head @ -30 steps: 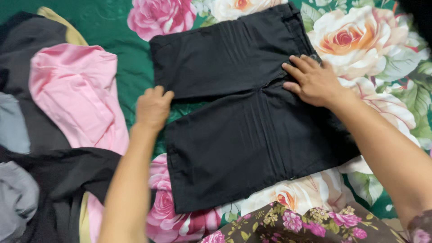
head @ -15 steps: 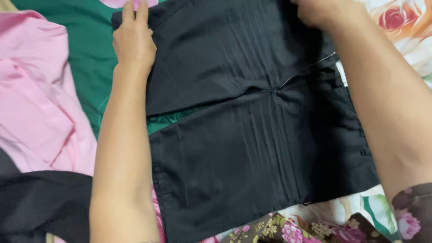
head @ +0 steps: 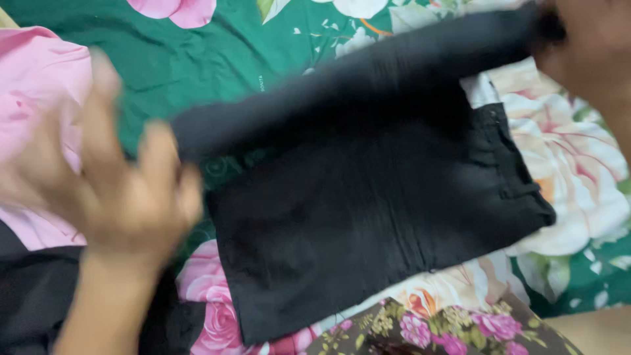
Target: The person folds several pairs of black pants by hand on a floral-patterned bedspread.
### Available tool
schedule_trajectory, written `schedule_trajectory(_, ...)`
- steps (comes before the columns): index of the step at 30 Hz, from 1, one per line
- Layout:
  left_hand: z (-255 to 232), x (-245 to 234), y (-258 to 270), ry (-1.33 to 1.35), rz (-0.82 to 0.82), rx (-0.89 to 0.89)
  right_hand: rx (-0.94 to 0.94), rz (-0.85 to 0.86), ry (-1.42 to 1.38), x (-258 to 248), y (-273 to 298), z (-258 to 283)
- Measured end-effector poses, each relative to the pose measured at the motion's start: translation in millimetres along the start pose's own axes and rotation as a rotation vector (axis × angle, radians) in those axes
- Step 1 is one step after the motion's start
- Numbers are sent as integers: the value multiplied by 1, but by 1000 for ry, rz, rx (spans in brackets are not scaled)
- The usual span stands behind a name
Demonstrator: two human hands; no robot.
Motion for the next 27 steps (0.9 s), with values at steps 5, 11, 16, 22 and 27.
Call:
schedule_trajectory(5, -91, -36, 70, 527, 281, 99, -279, 138, 112, -63, 110, 60)
schedule_trajectory(11, -135, -26, 135, 458, 344, 70, -293, 348, 326, -49, 181, 81)
schedule_trajectory(16, -147, -46, 143, 520, 348, 81, -334, 377, 468, -62, 188, 83)
schedule_trajectory(22, -131, -48, 140, 772, 220, -160, 186, 401, -333, -58, 201, 53)
schedule_trajectory(27, -49, 35, 157, 796, 194, -1121, 1077, 513, -938, 5, 189, -11)
Point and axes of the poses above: each hand's wrist, its own y-axis away from the middle knuckle, its own x-axis out of the palm, z = x × y, the point moved 5 cm from there along -y, towards the middle knuckle, and after that the axes turned 7 degrees about y, right-handed, at the moved point
